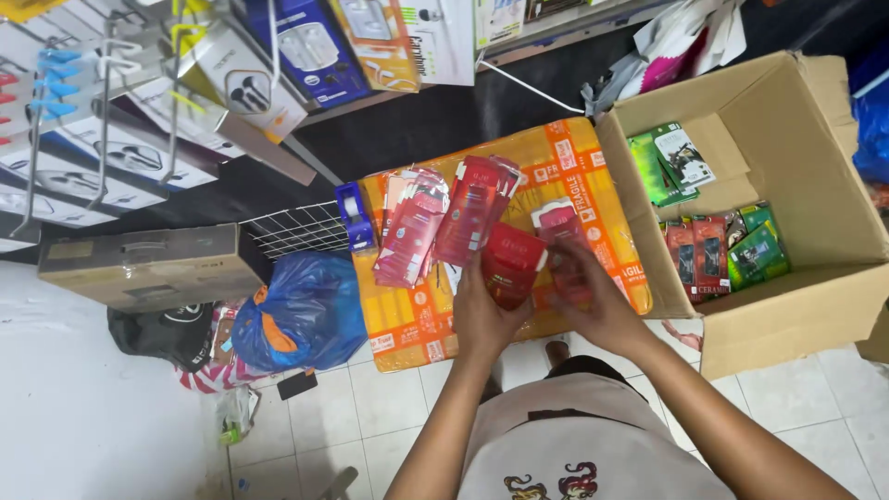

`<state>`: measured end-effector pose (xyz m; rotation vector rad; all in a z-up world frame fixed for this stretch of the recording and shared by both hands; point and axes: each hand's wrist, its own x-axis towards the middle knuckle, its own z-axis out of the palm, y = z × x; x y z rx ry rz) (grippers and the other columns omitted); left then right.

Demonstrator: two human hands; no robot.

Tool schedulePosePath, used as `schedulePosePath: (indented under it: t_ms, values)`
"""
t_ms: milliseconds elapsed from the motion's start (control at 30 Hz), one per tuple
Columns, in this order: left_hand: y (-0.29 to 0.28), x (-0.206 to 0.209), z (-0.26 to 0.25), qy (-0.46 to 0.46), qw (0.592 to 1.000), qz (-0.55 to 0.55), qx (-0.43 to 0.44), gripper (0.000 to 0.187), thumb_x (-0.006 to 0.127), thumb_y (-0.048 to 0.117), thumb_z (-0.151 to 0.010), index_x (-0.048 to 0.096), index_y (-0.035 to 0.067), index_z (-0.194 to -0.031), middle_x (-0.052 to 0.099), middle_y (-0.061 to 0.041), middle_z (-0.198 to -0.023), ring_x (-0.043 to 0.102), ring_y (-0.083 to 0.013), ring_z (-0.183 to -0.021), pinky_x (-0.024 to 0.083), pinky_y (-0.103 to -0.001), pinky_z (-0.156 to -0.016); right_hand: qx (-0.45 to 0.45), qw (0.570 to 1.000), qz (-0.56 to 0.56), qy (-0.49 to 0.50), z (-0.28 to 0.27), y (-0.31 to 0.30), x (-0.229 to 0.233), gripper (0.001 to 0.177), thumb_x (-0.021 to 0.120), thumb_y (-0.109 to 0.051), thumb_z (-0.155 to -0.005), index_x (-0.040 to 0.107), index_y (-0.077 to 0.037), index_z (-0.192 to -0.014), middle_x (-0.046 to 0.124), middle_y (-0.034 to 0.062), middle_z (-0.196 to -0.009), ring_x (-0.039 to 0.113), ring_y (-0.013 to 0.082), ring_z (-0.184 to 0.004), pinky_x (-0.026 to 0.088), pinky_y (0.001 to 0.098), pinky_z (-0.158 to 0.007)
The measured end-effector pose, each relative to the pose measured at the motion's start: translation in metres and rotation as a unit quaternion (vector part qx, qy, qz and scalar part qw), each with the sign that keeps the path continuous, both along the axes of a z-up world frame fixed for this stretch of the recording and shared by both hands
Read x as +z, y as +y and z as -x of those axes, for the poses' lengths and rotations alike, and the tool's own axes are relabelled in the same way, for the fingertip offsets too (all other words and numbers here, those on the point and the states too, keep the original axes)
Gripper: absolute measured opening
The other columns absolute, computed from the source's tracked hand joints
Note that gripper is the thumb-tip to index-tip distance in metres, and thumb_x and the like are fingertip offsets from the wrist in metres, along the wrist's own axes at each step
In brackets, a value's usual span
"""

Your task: Sorting and organizing small boxed electronic accessories, likely screen protectors, from a table into a cardboard shipping box.

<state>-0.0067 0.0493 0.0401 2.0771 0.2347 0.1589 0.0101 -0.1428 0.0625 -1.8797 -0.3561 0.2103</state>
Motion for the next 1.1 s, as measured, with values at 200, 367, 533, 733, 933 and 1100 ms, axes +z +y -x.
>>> schedulePosePath:
  t_ms: [200,367,533,733,933,1100]
  values:
    - [0.027,0.02,0.015,-0.067,0.99,-0.093,-0.086,0.101,0.09,0.028,-0.061,0.042,0.004,-0.147,0.061,-0.018,-0.128,0.061,-0.0382,-0.115,0.049,-0.05,-0.09,-0.007,0.961,0.192,-0.197,0.017,0.038,0.028,0.058,0.072,-0.013,-0.091,0.05,-0.006,-0.145,0.046,0.0231,-0.151,0.047,0.0399,-0.139,0.041,0.0456,-0.113]
    - [0.046,0.021,0.026,-0.069,0.981,-0.152,-0.096,0.1,0.092,0.029,-0.06,0.043,0.006,-0.145,0.062,-0.015,-0.121,0.06,-0.0359,-0.111,0.045,-0.051,-0.087,-0.07,0.968,0.167,-0.175,0.035,0.059,0.029,0.055,0.07,-0.02,-0.092,0.054,-0.005,-0.142,0.049,0.0203,-0.149,0.049,0.0373,-0.138,0.042,0.0465,-0.112]
    - [0.053,0.032,0.028,-0.094,0.976,-0.159,-0.111,0.103,0.09,0.027,-0.059,0.043,0.007,-0.148,0.062,-0.013,-0.118,0.061,-0.0345,-0.109,0.045,-0.049,-0.086,-0.083,0.948,0.228,-0.206,0.044,0.071,0.034,0.043,0.071,-0.019,-0.091,0.066,-0.011,-0.132,0.05,0.0209,-0.147,0.049,0.0386,-0.135,0.043,0.0461,-0.109]
    - [0.063,0.047,0.032,-0.112,0.974,-0.165,-0.106,0.101,0.092,0.031,-0.061,0.043,0.006,-0.146,0.061,-0.012,-0.115,0.06,-0.0331,-0.109,0.045,-0.049,-0.088,-0.106,0.96,0.146,-0.214,0.046,0.084,0.045,0.056,0.066,-0.018,-0.095,0.051,0.0,-0.145,0.049,0.0242,-0.143,0.05,0.0393,-0.134,0.042,0.0455,-0.109]
    - [0.066,0.059,0.03,-0.151,0.966,-0.184,-0.098,0.106,0.094,0.033,-0.058,0.042,0.004,-0.146,0.06,-0.015,-0.116,0.057,-0.0349,-0.11,0.043,-0.049,-0.093,-0.1,0.954,0.128,-0.253,0.039,0.085,0.036,0.038,0.067,-0.012,-0.096,0.063,-0.003,-0.132,0.057,0.0219,-0.137,0.057,0.0346,-0.128,0.046,0.039,-0.106]
    - [0.056,0.068,0.028,-0.131,0.959,-0.218,-0.121,0.106,0.094,0.033,-0.06,0.041,0.004,-0.148,0.059,-0.014,-0.117,0.056,-0.0343,-0.109,0.041,-0.049,-0.094,-0.209,0.964,-0.111,0.119,0.009,0.051,-0.021,0.028,0.069,-0.013,-0.104,0.073,-0.003,-0.13,0.068,0.0248,-0.105,0.06,0.0223,-0.088,0.047,0.0343,-0.075]
